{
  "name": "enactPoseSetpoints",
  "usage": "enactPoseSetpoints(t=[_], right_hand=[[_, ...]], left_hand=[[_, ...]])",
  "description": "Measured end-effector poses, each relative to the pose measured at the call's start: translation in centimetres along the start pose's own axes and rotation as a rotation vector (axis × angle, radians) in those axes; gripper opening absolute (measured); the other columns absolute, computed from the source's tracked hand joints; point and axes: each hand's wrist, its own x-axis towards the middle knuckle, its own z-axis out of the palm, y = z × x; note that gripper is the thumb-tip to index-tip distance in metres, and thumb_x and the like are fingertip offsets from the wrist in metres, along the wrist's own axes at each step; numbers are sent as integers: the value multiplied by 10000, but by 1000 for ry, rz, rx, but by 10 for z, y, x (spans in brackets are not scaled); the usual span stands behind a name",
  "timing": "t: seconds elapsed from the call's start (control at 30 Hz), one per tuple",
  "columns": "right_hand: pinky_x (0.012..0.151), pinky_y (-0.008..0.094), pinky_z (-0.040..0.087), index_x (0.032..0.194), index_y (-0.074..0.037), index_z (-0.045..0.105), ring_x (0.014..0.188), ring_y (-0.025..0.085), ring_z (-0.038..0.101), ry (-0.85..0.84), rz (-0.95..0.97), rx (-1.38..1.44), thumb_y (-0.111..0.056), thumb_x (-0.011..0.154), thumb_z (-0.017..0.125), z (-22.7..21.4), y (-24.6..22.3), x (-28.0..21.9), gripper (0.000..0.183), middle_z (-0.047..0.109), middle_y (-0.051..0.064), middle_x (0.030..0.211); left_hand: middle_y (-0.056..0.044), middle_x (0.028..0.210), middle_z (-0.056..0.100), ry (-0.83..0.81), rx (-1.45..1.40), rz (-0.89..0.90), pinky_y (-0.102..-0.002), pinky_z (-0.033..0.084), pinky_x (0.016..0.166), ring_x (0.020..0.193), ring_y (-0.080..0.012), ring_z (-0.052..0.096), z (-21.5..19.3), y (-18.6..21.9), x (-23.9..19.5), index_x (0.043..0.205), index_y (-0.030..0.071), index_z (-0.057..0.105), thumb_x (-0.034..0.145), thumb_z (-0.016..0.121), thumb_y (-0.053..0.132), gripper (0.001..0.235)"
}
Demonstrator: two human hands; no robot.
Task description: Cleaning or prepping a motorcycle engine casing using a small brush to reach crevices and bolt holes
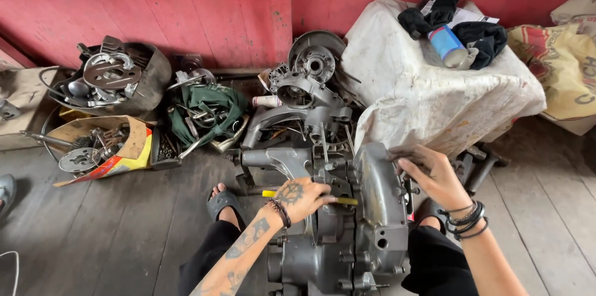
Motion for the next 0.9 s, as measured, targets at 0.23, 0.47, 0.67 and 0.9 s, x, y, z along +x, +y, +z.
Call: enactPoseSetpoints(t=[0.23,0.47,0.67,0.9], right_hand=[[633,287,614,1154,-1,736,656,183,720,170,-24,-169,-92,969,672,-1,-8,-10,216,762,170,804],[590,384,642,1154,25,737,719,291,749,122,-49,-424,-86,1010,610,12,-17,-13,222,733,198,905],[643,434,612,1149,2,730,819,394,730,137,-115,-607,-154,1011,649,11,-22,-13,224,717,198,920],[688,461,609,1142,-1,728,840,392,729,117,-99,-614,-144,1031,625,13,-29,-15,208,712,205,889]], left_hand=[[-138,899,782,63,85,-80,-441,606,775,898,-331,761,-9,-18,11,1032,140,773,1002,491,583,526],[-113,782,746,146,155,-181,-389,593,708,791,-295,758,-27,-33,4,1063,170,734,930,535,686,569],[-43,712,734,179,90,-18,-336,590,711,740,-243,753,-1,-15,16,972,203,689,909,457,733,582],[-100,760,736,114,30,-27,-389,591,652,712,-287,733,-18,-27,18,1044,124,694,965,491,629,550]])
